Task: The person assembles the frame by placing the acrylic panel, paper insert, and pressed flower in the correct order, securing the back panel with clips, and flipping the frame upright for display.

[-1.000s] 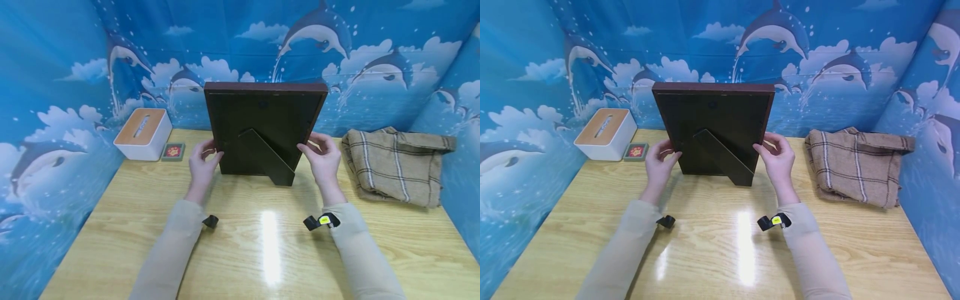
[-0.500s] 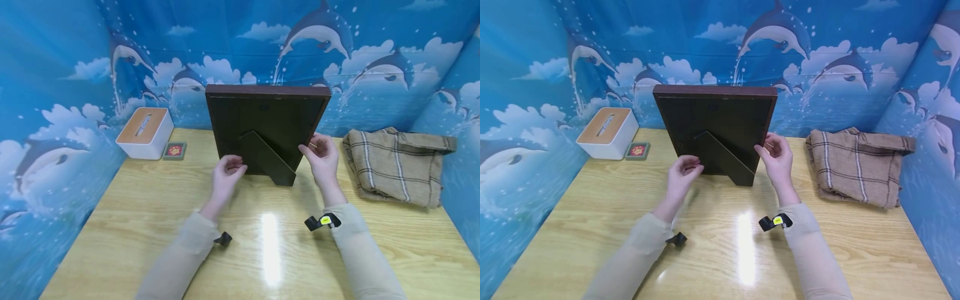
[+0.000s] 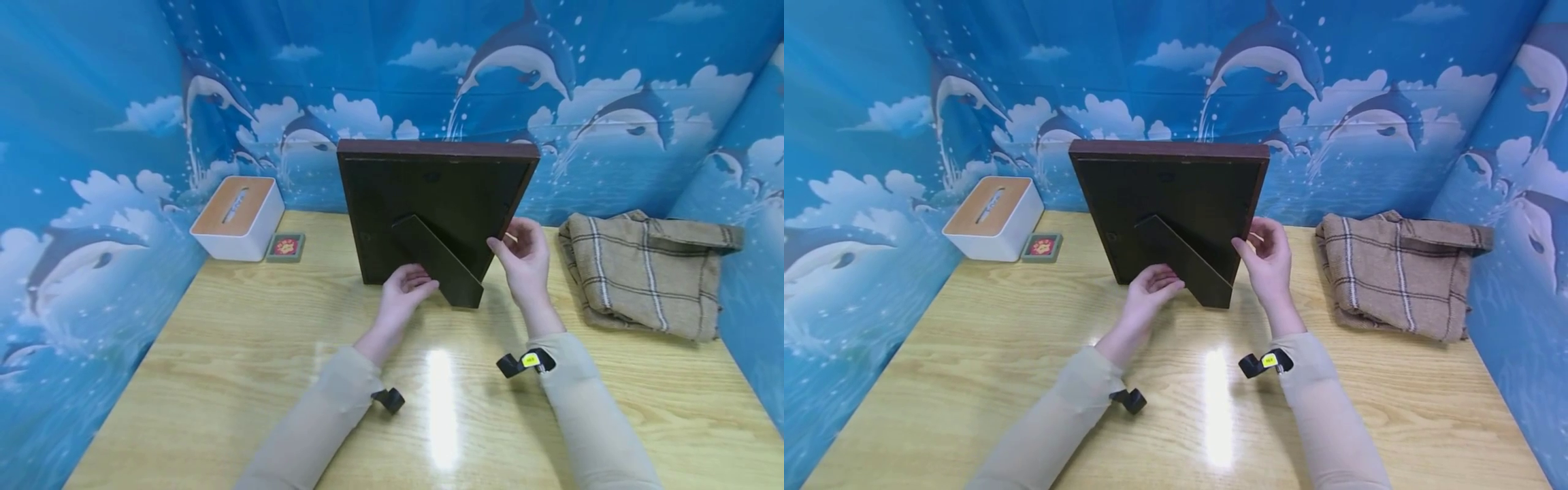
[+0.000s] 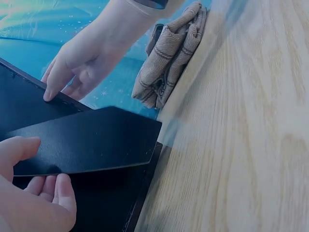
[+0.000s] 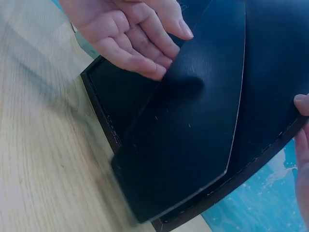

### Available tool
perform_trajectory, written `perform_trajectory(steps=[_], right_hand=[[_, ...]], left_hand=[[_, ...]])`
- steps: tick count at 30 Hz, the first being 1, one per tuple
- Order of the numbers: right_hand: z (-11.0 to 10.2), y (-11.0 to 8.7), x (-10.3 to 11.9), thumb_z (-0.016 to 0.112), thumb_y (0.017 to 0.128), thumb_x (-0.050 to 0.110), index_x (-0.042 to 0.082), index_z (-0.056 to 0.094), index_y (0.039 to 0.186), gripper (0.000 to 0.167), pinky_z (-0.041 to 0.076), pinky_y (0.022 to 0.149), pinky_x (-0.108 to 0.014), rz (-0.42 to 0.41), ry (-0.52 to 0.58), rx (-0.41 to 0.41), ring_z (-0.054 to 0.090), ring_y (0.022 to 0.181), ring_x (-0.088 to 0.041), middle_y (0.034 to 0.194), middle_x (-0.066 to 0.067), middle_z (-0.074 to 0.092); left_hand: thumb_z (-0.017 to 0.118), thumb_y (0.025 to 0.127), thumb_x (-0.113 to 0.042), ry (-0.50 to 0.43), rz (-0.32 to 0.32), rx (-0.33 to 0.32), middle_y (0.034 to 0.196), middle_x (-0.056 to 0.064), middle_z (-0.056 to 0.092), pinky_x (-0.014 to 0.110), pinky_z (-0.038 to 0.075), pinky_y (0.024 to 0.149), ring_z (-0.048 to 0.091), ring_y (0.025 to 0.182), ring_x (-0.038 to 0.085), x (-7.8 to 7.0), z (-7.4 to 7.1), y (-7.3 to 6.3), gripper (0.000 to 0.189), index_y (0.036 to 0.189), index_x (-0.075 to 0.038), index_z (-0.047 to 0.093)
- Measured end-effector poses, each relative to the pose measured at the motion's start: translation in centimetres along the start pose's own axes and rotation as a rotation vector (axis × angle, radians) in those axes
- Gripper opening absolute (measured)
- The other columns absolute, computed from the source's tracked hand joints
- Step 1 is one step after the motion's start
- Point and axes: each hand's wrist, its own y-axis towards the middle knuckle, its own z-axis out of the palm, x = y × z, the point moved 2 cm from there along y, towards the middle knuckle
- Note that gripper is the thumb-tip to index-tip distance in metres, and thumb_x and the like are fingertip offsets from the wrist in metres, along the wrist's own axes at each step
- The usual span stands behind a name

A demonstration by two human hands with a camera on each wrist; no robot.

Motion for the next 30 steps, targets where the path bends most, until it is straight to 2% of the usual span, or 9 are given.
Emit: perform_trajectory(steps=[7,12,15,18,23,25,30], right_hand=[[0.2,0.3,0.1,0.064,0.081,-0.016,0.005,0.059,0.116,0.042,0.043,0.089,-0.028,-0.002,-0.044,0.040,0.053,0.100,-0.020,0.107,-0.006,0.057],[0.8,0.4,0.3,0.061,0.080,-0.021,-0.004,0.055,0.114,0.038,0.043,0.090,-0.027,-0.064,-0.136,0.036,0.054,0.097,-0.016,0.104,-0.001,0.055],[1.1,0.5,0.1,0.061,0.080,-0.019,-0.008,0.051,0.112,0.035,0.044,0.087,-0.026,-0.094,-0.152,0.023,0.054,0.096,-0.016,0.104,0.001,0.054],[1.0,0.5,-0.1,0.061,0.078,-0.019,-0.004,0.051,0.107,0.034,0.045,0.084,-0.026,-0.092,-0.147,-0.024,0.054,0.095,-0.016,0.102,0.000,0.055],[0.4,0.7,-0.4,0.060,0.076,-0.025,0.007,0.054,0.103,0.042,0.046,0.083,-0.026,-0.063,-0.179,-0.108,0.057,0.094,-0.015,0.100,0.001,0.056],[0.5,0.6,-0.1,0.060,0.077,-0.025,0.008,0.055,0.104,0.043,0.046,0.084,-0.027,-0.064,-0.196,-0.105,0.057,0.095,-0.015,0.101,0.000,0.056],[1.7,-0.2,1.6,0.062,0.078,-0.022,0.002,0.056,0.105,0.036,0.047,0.087,-0.029,-0.123,-0.242,-0.041,0.056,0.097,-0.013,0.104,-0.004,0.054]], left_hand=[[0.067,0.083,0.006,-0.024,0.011,-0.042,0.090,0.006,0.061,0.033,0.053,0.081,0.060,0.080,0.013,-0.1,-0.7,-0.6,0.021,0.102,0.010,0.059],[0.067,0.083,0.006,-0.031,0.012,-0.027,0.087,0.006,0.063,0.042,0.053,0.083,0.061,0.078,0.013,0.2,-1.2,-1.4,0.018,0.099,0.009,0.059],[0.066,0.083,0.008,-0.031,0.007,-0.010,0.088,0.006,0.062,0.045,0.052,0.085,0.061,0.079,0.013,0.4,-1.2,-1.9,0.020,0.100,0.012,0.058],[0.064,0.083,0.010,-0.043,0.005,-0.009,0.088,0.004,0.062,0.037,0.054,0.083,0.061,0.079,0.011,0.7,-1.4,-2.1,0.021,0.102,0.014,0.057],[0.064,0.082,0.011,-0.030,0.042,-0.054,0.085,0.004,0.064,0.024,0.054,0.074,0.061,0.076,0.010,0.5,-2.1,-1.8,0.021,0.101,0.017,0.058],[0.065,0.082,0.010,0.003,0.052,-0.058,0.086,0.006,0.065,0.023,0.053,0.073,0.061,0.076,0.010,0.3,-2.4,-1.5,0.021,0.101,0.017,0.058],[0.064,0.083,0.010,0.095,0.070,-0.050,0.088,0.011,0.064,0.021,0.050,0.072,0.058,0.077,0.009,-0.3,-3.2,-0.9,0.020,0.100,0.017,0.057]])
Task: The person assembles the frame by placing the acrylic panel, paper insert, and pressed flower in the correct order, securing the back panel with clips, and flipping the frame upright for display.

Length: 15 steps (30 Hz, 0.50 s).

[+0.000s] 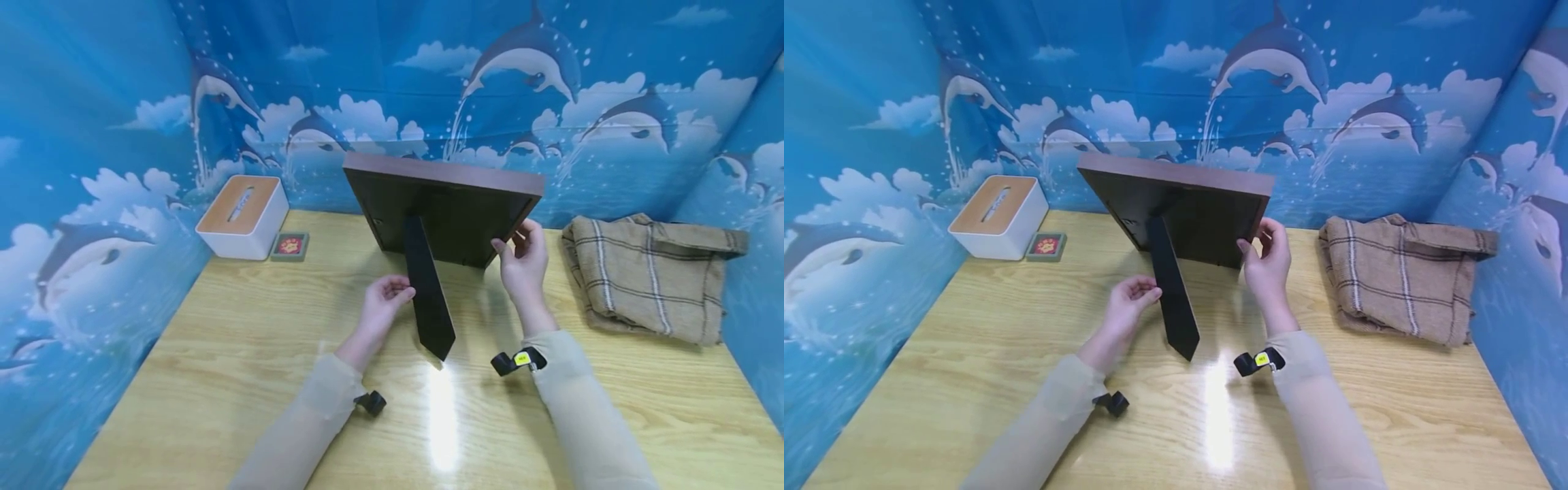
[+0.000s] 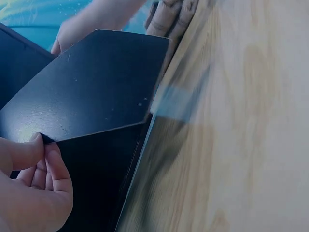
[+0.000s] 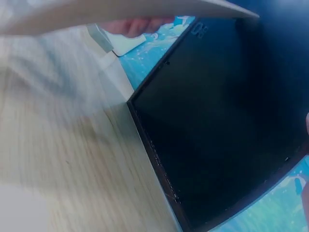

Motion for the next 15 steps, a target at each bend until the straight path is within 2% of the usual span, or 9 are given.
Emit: perform_trajectory(steps=[8,12,15], right_hand=[[0.5,-1.3,1.5,0.064,0.074,-0.026,-0.010,0.055,0.099,0.031,0.048,0.087,-0.030,-0.151,-0.063,0.047,0.054,0.094,-0.014,0.099,-0.012,0.054],[0.6,-2.1,1.8,0.067,0.072,-0.024,-0.013,0.054,0.097,0.030,0.050,0.086,-0.029,-0.173,-0.140,0.068,0.053,0.092,-0.015,0.100,0.001,0.053],[0.7,-2.4,2.1,0.068,0.073,-0.022,-0.014,0.053,0.097,0.029,0.051,0.085,-0.036,-0.164,-0.183,0.080,0.054,0.093,-0.016,0.102,0.007,0.051]], left_hand=[[0.062,0.083,0.013,0.100,0.018,-0.024,0.088,0.015,0.063,0.020,0.048,0.070,0.057,0.077,0.009,0.1,-2.1,1.1,0.017,0.099,0.016,0.058],[0.060,0.084,0.014,0.154,0.029,-0.017,0.089,0.014,0.062,0.019,0.048,0.071,0.056,0.078,0.009,0.4,-3.3,1.8,0.016,0.099,0.016,0.058],[0.060,0.084,0.013,0.187,0.023,0.000,0.090,0.016,0.062,0.019,0.048,0.072,0.056,0.079,0.011,0.3,-3.7,2.1,0.016,0.100,0.015,0.059]])
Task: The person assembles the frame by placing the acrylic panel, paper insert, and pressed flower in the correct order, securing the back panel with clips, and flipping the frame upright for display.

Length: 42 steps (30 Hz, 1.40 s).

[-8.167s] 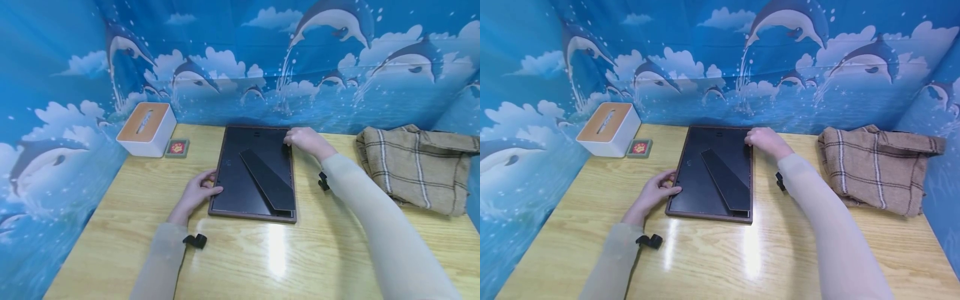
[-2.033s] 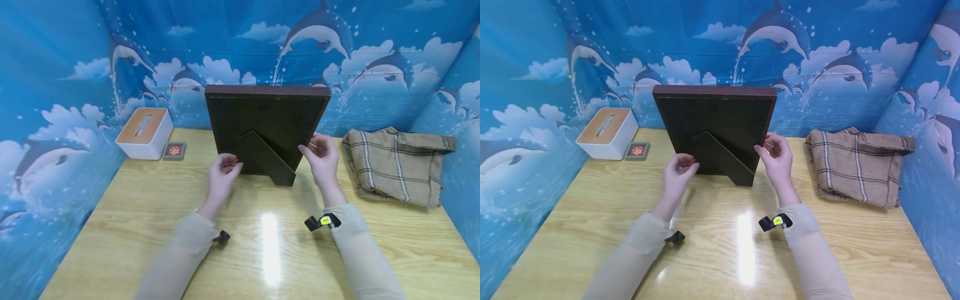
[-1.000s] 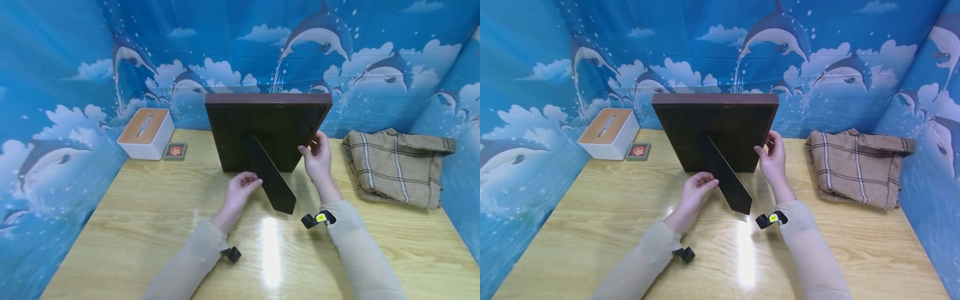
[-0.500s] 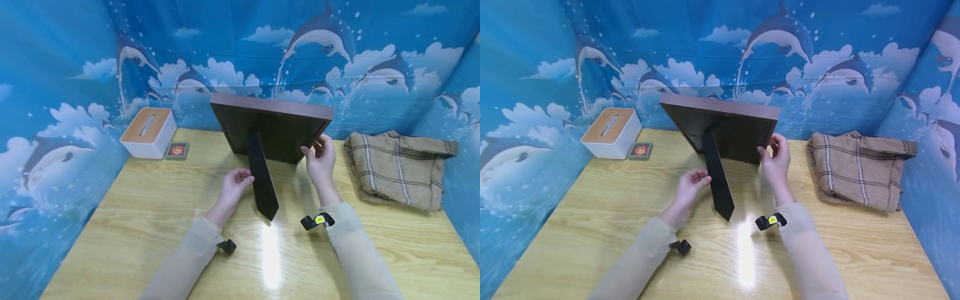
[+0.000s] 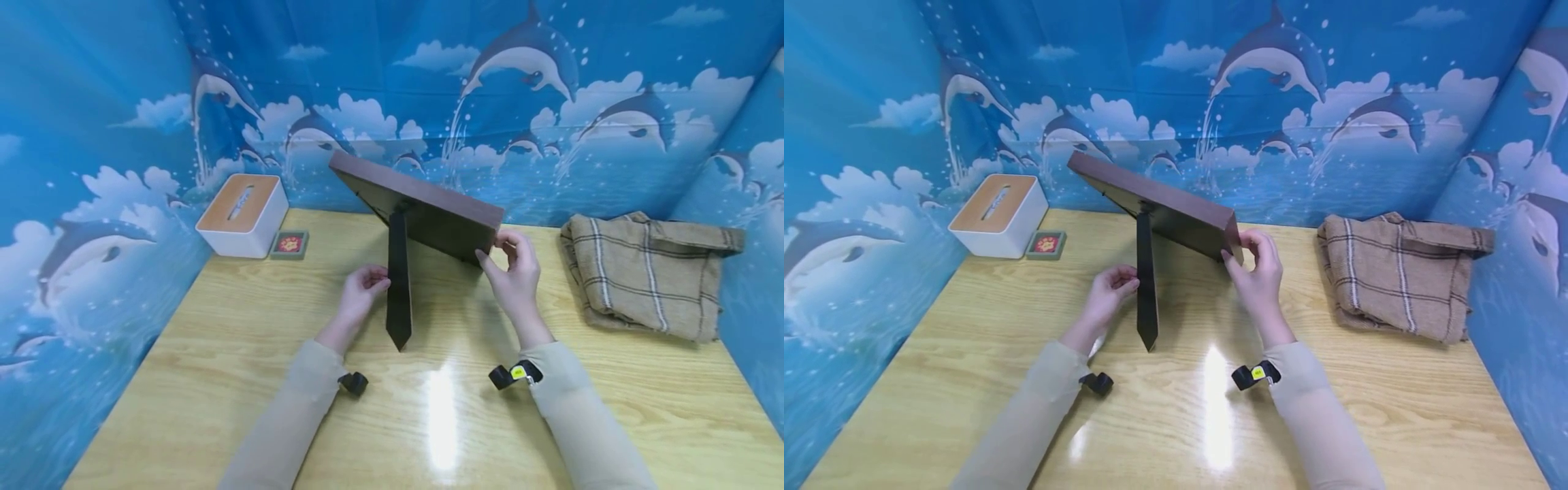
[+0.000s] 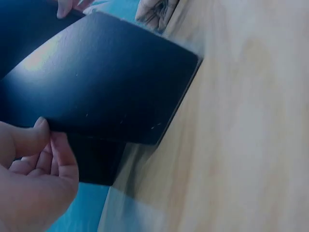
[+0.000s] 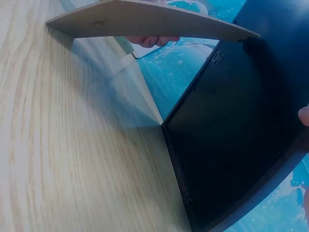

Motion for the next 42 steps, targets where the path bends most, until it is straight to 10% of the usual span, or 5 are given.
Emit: perform_trajectory(steps=[10,19,27,42], right_hand=[[0.2,-0.1,0.8,0.071,0.070,-0.022,-0.016,0.054,0.095,0.031,0.052,0.085,-0.031,0.040,-0.045,-0.022,0.057,0.091,-0.018,0.097,-0.008,0.056],[-0.2,-0.1,1.0,0.071,0.071,-0.020,-0.016,0.055,0.097,0.030,0.052,0.087,-0.035,0.042,-0.089,0.004,0.055,0.092,-0.007,0.098,-0.015,0.058],[0.3,-0.3,1.0,0.076,0.068,-0.016,-0.012,0.059,0.093,0.029,0.053,0.082,-0.037,0.027,-0.149,-0.005,0.061,0.089,-0.028,0.093,-0.020,0.060],[1.9,-1.0,1.0,0.083,0.070,0.005,0.000,0.065,0.091,0.027,0.054,0.071,-0.032,-0.092,-0.267,0.070,0.060,0.082,-0.023,0.087,-0.011,0.062]], left_hand=[[0.068,0.087,-0.006,0.151,0.033,-0.017,0.100,0.018,0.064,0.031,0.052,0.082,0.061,0.091,0.027,-1.1,-0.5,-1.6,0.026,0.108,0.007,0.060],[0.084,0.073,-0.033,0.306,-0.035,0.023,0.113,0.011,0.058,0.036,0.049,0.091,0.058,0.102,0.024,-2.5,0.1,-3.6,0.071,0.127,0.000,0.053],[0.084,0.072,-0.020,0.290,-0.017,0.038,0.108,0.013,0.061,0.036,0.048,0.091,0.058,0.100,0.026,-2.6,-0.4,-2.2,0.064,0.124,0.003,0.055],[0.080,0.074,-0.005,0.144,0.018,0.139,0.118,0.022,0.056,0.038,0.042,0.100,0.054,0.110,0.033,-1.9,-3.0,1.5,0.064,0.130,0.006,0.050]])
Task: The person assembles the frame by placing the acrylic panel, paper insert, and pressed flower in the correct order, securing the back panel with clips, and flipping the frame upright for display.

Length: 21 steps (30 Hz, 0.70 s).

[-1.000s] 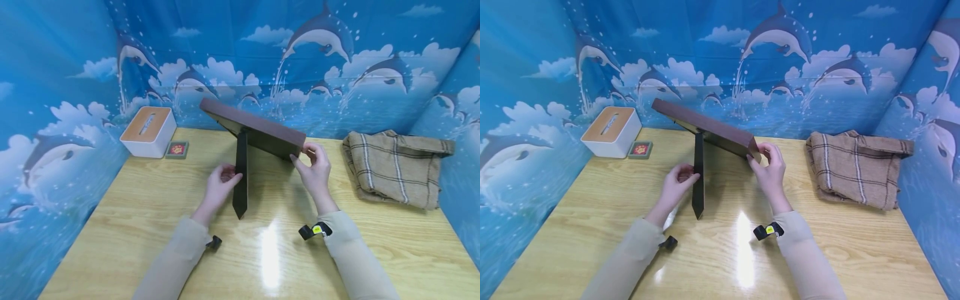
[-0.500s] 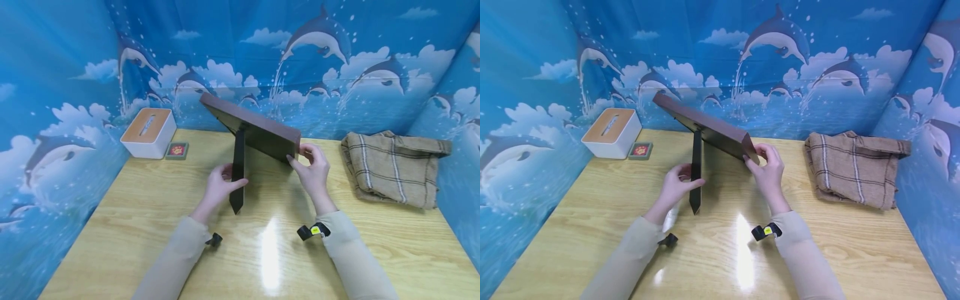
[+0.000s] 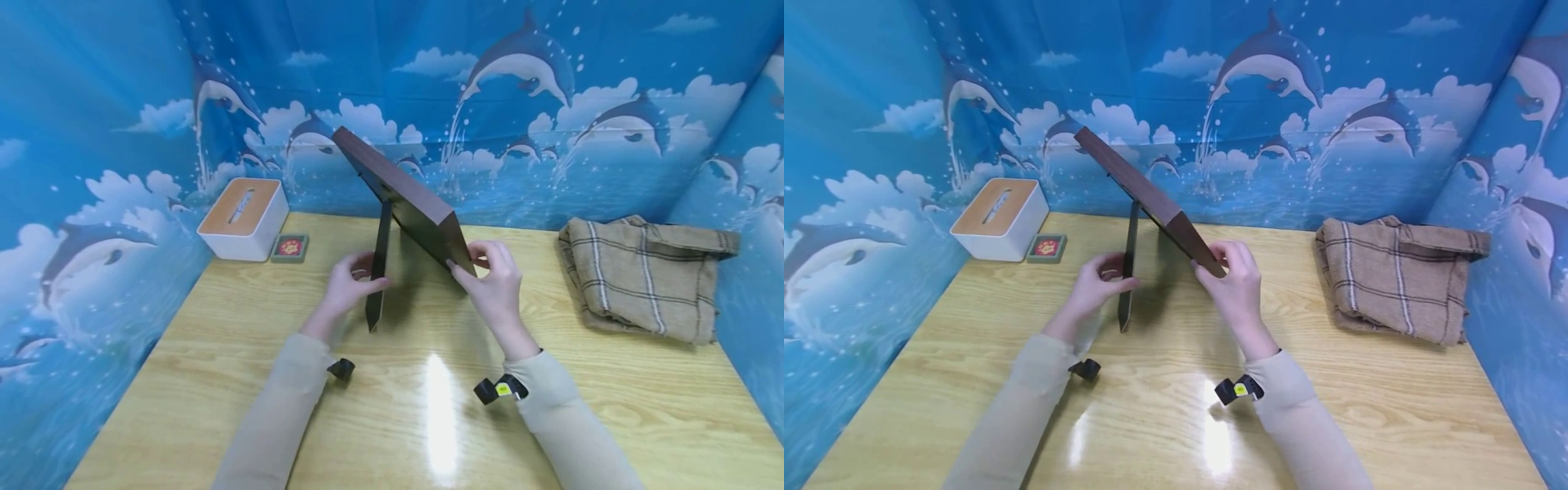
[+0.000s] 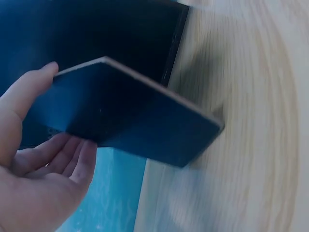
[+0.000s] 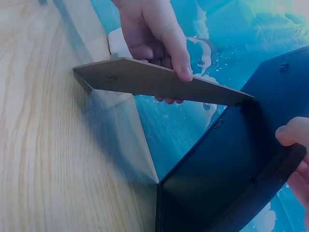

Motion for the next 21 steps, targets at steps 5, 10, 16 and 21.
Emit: perform_trajectory(steps=[5,10,16,21], right_hand=[[0.2,-0.1,0.2,0.084,0.069,0.004,0.001,0.066,0.091,0.029,0.055,0.070,-0.033,0.004,-0.002,0.000,0.060,0.082,-0.022,0.088,-0.010,0.062],[0.1,-0.2,0.2,0.085,0.069,0.006,0.001,0.066,0.091,0.029,0.055,0.070,-0.034,0.011,-0.006,0.002,0.060,0.082,-0.022,0.088,-0.010,0.062],[0.0,-0.2,0.2,0.086,0.068,0.007,0.001,0.066,0.091,0.031,0.055,0.070,-0.037,0.027,-0.031,0.023,0.061,0.080,-0.023,0.088,-0.011,0.061],[-0.1,-0.3,0.2,0.086,0.068,0.008,0.002,0.066,0.090,0.030,0.054,0.070,-0.036,0.040,-0.039,0.034,0.060,0.080,-0.021,0.088,-0.010,0.062]], left_hand=[[0.081,0.077,-0.015,0.053,-0.012,0.013,0.121,0.017,0.056,0.037,0.043,0.099,0.054,0.111,0.029,0.0,-0.5,-0.3,0.065,0.131,0.001,0.050],[0.082,0.076,-0.024,0.171,-0.025,-0.060,0.110,0.012,0.058,0.038,0.049,0.086,0.057,0.097,0.025,-0.4,-0.5,-1.4,0.054,0.119,-0.002,0.057],[0.081,0.077,-0.019,0.266,-0.006,-0.055,0.095,0.008,0.063,0.032,0.053,0.077,0.061,0.085,0.020,-0.8,-0.3,-3.0,0.037,0.105,-0.003,0.062],[0.080,0.077,-0.010,0.262,0.015,-0.051,0.097,0.009,0.064,0.030,0.055,0.077,0.062,0.087,0.021,-1.0,-0.2,-3.8,0.034,0.106,-0.001,0.064]])
